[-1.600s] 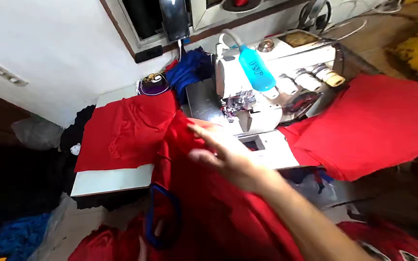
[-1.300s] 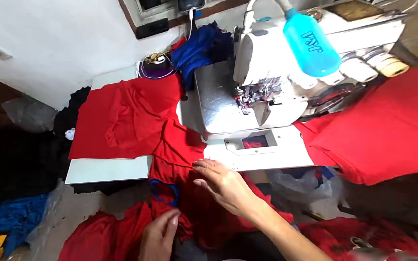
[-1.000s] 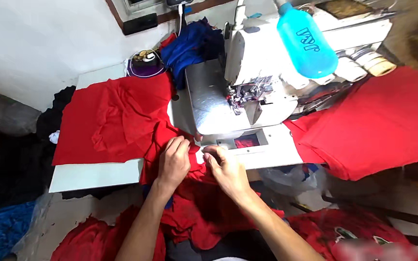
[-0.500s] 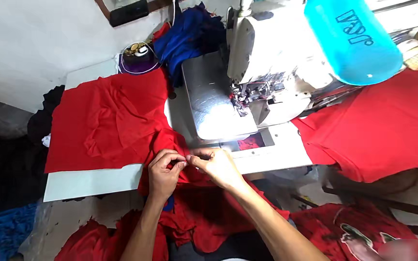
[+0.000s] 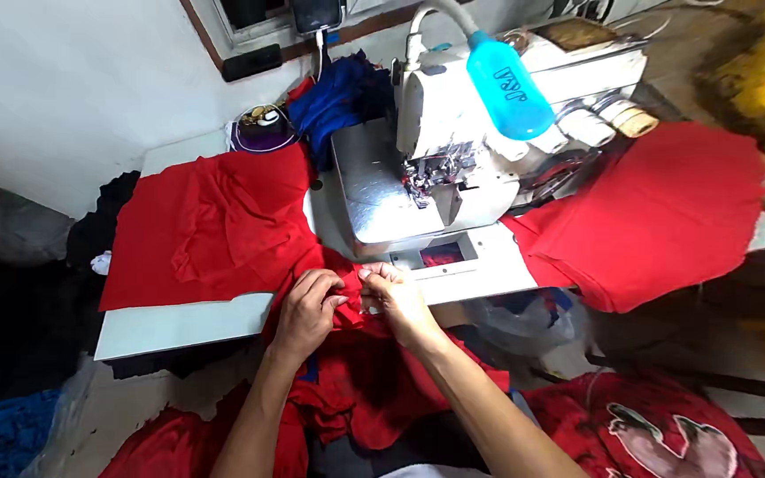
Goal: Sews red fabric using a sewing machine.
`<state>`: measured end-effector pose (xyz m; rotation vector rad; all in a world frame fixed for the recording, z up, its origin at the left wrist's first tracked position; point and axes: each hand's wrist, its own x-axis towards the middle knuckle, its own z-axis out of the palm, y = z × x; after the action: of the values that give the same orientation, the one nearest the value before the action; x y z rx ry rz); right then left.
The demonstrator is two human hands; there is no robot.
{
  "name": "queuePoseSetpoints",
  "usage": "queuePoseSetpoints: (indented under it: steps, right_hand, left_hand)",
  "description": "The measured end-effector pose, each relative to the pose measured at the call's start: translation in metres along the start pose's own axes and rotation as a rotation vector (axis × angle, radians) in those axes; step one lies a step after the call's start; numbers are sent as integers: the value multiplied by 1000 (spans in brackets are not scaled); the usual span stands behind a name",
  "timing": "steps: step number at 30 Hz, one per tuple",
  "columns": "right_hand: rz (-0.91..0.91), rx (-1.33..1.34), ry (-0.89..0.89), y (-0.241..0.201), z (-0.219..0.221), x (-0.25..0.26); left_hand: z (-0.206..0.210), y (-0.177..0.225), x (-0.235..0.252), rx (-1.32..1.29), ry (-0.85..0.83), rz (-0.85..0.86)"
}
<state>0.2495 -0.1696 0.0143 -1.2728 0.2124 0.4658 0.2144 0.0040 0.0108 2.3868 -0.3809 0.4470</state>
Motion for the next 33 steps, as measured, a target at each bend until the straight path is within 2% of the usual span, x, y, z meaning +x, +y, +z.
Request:
queuePoseSetpoints:
  steps: [4, 7, 12, 16, 18, 20, 21, 23, 24, 26, 28, 29, 33]
  right_hand:
    - [-58, -81, -89, -3, -1, -9]
    - [-71, -107, -46, -5, 4, -9]
    - [-90, -106, -10, -12, 6, -13]
    - [-185, -219, -222, -39, 5, -42]
    - [-331, -286, -396, -56, 3, -64]
    - [-506, -244, -514, -69, 1, -78]
    - [-525, -188, -514, -72, 0, -78]
    - [-429, -124, -293, -71, -4, -66]
    - [-350, -124, -148, -66, -6, -57]
    - [-225, -106, 8, -46, -13, -42]
    - [-169, 12, 22, -30, -16, -47]
    - [-157, 55, 14, -25, -18, -50]
    - [-201, 72, -21, -26, -25, -53]
  left_hand:
    - [-2, 0, -4, 45, 57, 40]
    - [-11, 4, -3, 48, 55, 66]
    - [-46, 20, 3, -21, -67, 157]
    - [-77, 58, -7, -146, -227, 162]
    - [-89, 88, -11, -213, -197, 224]
    - [-99, 118, -9, -232, -95, 293]
    - [-103, 130, -5, -233, -39, 313]
    - [-98, 138, 7, -186, 68, 299]
    - [-87, 133, 13, -134, 112, 248]
    - [-56, 107, 23, -69, 125, 89]
    - [-33, 87, 18, -81, 76, -93]
    - [-29, 88, 16, -89, 53, -132]
    - [-23, 95, 27, -85, 31, -64]
